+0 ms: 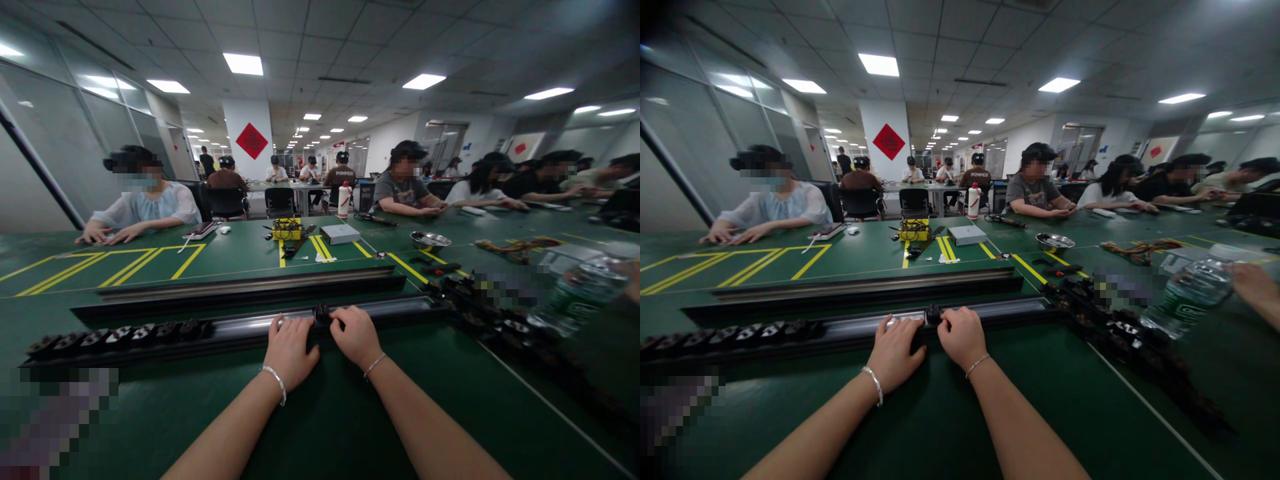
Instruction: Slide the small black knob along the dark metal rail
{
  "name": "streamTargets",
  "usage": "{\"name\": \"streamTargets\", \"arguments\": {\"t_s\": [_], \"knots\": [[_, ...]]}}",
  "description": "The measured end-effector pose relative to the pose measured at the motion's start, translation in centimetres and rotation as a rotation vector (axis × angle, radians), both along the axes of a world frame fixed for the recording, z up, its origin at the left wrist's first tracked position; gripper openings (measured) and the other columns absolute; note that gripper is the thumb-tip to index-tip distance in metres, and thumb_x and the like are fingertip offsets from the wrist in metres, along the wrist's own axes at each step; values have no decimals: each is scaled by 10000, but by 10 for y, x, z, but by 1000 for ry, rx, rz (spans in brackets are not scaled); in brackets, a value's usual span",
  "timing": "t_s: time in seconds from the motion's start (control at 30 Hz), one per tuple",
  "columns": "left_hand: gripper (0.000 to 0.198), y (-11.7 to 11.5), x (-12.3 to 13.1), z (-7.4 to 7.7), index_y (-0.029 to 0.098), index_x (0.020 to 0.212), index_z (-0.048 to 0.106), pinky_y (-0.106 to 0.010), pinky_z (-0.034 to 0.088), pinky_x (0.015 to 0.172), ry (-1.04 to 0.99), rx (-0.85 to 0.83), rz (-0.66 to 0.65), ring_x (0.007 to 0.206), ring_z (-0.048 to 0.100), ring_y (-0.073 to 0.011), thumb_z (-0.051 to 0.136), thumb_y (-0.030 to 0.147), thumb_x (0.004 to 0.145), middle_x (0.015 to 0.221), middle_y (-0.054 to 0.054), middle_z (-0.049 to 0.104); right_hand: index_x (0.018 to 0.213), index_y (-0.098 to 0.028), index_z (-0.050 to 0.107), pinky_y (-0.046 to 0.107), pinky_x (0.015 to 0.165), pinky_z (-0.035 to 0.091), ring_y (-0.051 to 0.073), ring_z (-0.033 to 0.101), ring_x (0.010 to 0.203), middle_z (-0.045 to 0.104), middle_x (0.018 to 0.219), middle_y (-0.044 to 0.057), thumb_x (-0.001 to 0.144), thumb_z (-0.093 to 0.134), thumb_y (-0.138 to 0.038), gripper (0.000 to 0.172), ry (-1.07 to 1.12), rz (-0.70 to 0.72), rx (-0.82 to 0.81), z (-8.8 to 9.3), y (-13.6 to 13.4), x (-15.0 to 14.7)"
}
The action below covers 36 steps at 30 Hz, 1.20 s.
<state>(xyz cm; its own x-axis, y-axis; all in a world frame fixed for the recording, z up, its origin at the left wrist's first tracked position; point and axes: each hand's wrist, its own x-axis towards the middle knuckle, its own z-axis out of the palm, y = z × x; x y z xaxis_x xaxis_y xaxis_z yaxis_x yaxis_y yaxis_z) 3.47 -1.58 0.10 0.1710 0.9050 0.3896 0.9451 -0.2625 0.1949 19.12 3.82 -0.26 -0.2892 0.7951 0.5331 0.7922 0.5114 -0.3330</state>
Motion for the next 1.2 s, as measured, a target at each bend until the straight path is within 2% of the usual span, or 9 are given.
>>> {"name": "streamTargets", "arguments": {"t_s": [1.2], "knots": [[459, 0, 4, 6, 325, 1181, 448, -452, 139, 1034, 48, -82, 42, 1031, 481, -203, 500, 356, 726, 1049, -1, 579, 647, -193, 581, 226, 691, 350, 144, 500, 703, 603, 671, 19, 733, 436, -115, 186, -18, -60, 70, 1, 1, 2]]}}
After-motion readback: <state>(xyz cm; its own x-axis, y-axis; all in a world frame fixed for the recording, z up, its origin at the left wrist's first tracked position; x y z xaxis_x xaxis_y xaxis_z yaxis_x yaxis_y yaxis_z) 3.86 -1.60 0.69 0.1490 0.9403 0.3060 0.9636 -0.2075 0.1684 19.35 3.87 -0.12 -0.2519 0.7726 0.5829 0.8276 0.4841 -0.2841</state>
